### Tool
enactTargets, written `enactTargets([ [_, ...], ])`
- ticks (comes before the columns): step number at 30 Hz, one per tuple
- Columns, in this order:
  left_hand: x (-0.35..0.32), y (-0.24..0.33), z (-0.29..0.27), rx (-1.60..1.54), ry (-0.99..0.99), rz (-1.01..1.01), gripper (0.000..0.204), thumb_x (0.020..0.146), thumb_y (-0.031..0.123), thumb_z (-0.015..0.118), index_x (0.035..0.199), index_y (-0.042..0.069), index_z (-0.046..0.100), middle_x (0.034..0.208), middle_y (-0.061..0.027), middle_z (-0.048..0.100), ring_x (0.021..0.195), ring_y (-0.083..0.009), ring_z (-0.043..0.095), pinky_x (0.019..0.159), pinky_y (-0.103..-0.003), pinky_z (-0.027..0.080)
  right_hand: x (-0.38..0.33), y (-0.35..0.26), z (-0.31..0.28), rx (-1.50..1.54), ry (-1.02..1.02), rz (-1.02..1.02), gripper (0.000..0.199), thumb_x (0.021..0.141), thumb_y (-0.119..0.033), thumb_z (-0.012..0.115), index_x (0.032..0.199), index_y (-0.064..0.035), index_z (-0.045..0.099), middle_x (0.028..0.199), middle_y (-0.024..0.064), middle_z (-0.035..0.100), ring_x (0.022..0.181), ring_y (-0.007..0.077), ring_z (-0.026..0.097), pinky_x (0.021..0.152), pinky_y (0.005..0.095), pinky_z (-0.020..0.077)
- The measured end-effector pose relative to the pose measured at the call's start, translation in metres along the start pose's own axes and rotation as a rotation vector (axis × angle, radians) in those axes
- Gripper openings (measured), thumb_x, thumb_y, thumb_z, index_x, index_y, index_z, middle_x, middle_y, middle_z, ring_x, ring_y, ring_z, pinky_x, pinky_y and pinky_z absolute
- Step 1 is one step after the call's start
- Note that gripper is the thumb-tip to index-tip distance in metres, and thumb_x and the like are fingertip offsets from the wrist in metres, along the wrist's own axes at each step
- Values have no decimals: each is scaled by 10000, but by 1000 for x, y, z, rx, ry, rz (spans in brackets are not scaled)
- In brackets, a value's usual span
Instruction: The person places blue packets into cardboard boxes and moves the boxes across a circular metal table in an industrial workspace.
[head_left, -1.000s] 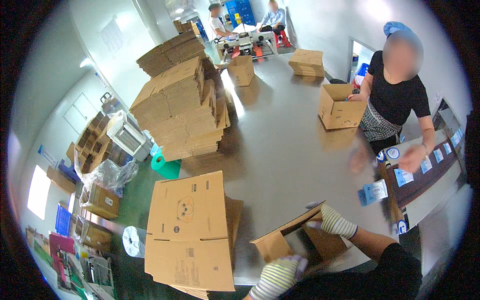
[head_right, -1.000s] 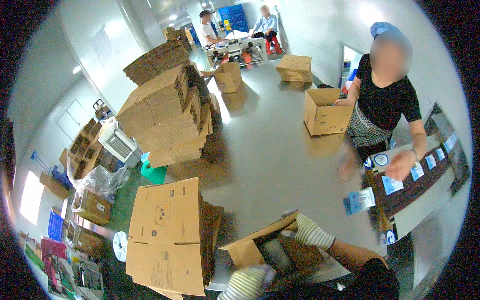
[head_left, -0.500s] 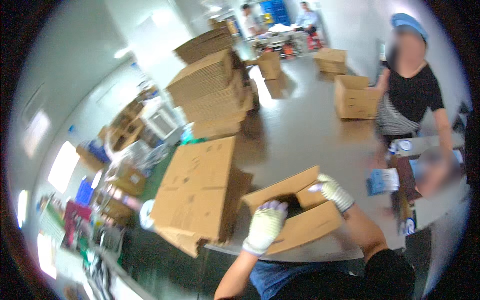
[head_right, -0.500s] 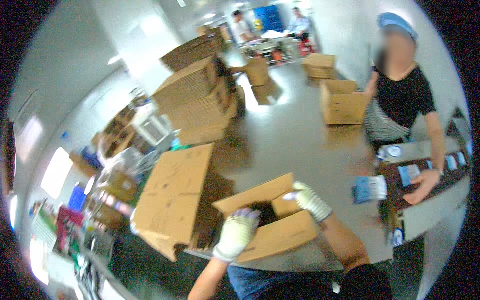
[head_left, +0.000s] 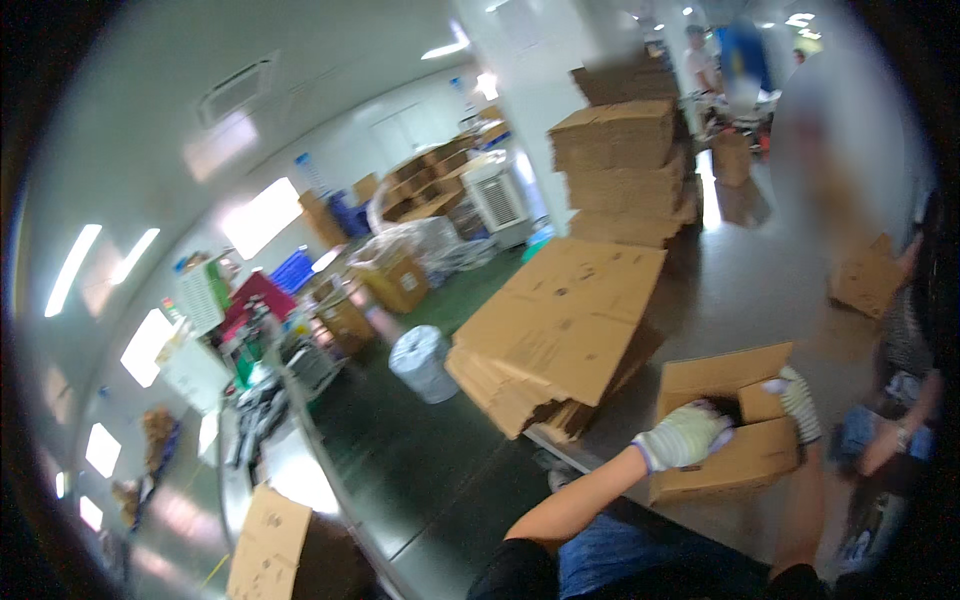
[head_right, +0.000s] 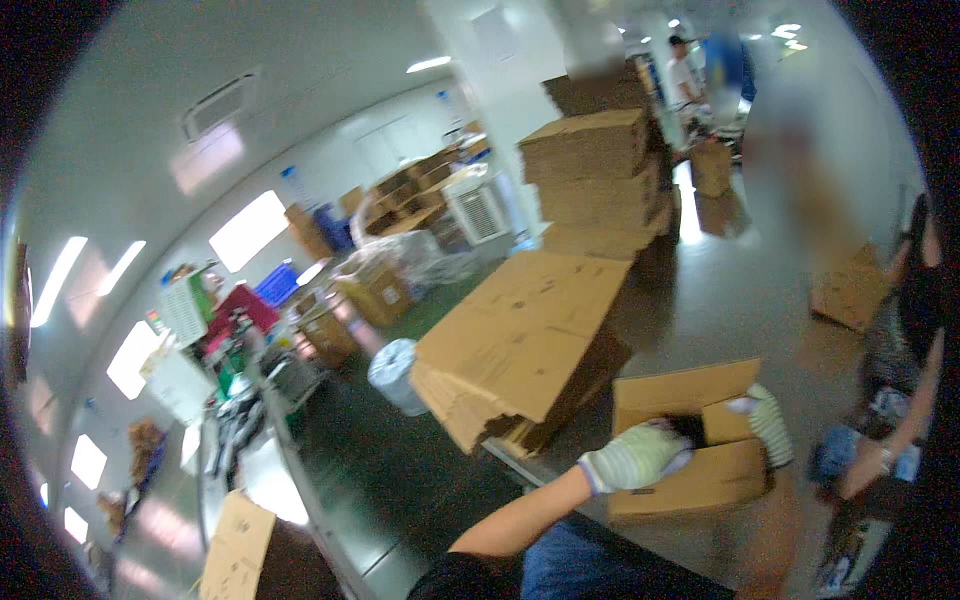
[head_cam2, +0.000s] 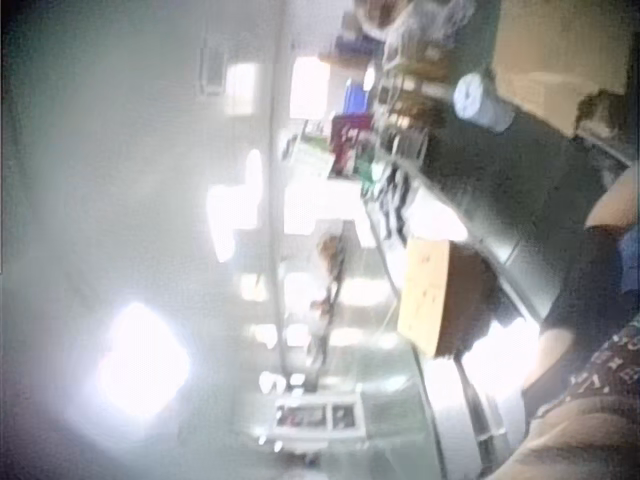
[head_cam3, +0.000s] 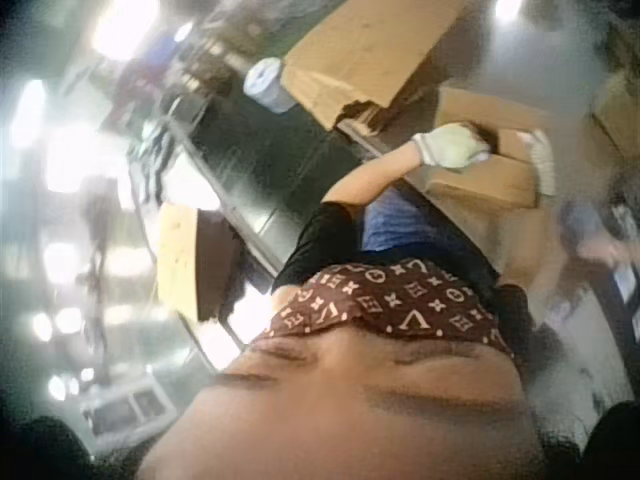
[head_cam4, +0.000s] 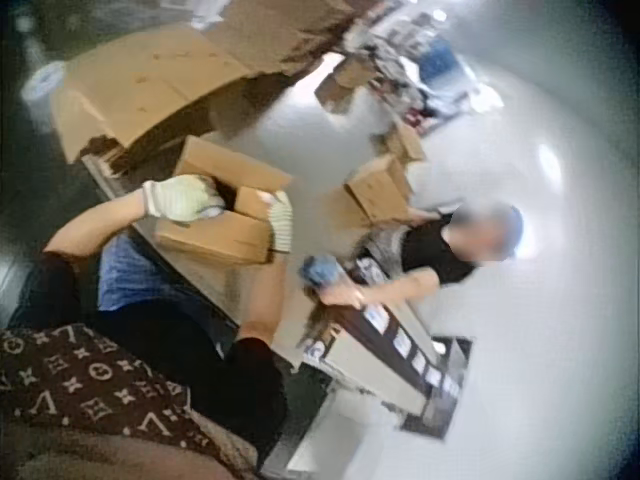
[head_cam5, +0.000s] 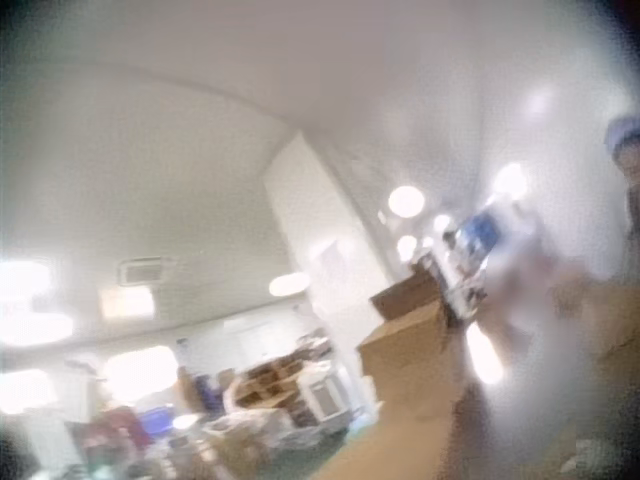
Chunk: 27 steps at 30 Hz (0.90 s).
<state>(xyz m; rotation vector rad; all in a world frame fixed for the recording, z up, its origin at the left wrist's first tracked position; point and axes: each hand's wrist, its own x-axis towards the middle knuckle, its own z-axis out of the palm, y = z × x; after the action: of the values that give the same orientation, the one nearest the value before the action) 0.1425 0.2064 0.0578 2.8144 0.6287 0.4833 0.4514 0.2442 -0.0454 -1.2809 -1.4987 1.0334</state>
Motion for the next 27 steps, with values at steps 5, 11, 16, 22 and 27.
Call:
enactTargets([
  [5,8,4,-15,3,-134,66,366,955,303,410,925,24,645,788,-192,644,811,-365,610,856,-459,434,-20,-26,11,255,86,88,450,852,-287,644,1197,-5,583,1090,57,634,992,180,585,907,325,456],
  [11,-29,-10,-15,115,384,37,229,880,285,548,799,93,643,645,-139,575,725,-353,572,768,-428,431,-51,-17,-4,365,132,4,608,906,-555,483,1242,-53,560,1127,83,632,991,217,585,821,355,451],
  [16,-20,7,-1,-36,796,-117,150,793,215,648,852,80,619,747,-128,505,762,-316,491,740,-430,385,-100,49,-61,596,623,134,600,898,-559,505,1290,-106,496,1228,68,558,981,211,551,800,371,467],
  [22,-20,69,44,-338,950,-221,49,742,102,597,785,80,601,689,-97,486,710,-296,483,751,-409,360,-110,-115,-47,193,535,-344,621,910,-483,523,1319,-29,413,1267,159,493,1160,274,505,1004,440,407],
  [27,-29,71,47,-423,1188,-241,165,709,83,572,866,37,590,717,-116,495,704,-325,473,712,-432,363,-109,-109,-56,578,585,-30,580,938,-426,508,1330,-16,387,1295,173,480,1168,280,498,995,415,412],
])
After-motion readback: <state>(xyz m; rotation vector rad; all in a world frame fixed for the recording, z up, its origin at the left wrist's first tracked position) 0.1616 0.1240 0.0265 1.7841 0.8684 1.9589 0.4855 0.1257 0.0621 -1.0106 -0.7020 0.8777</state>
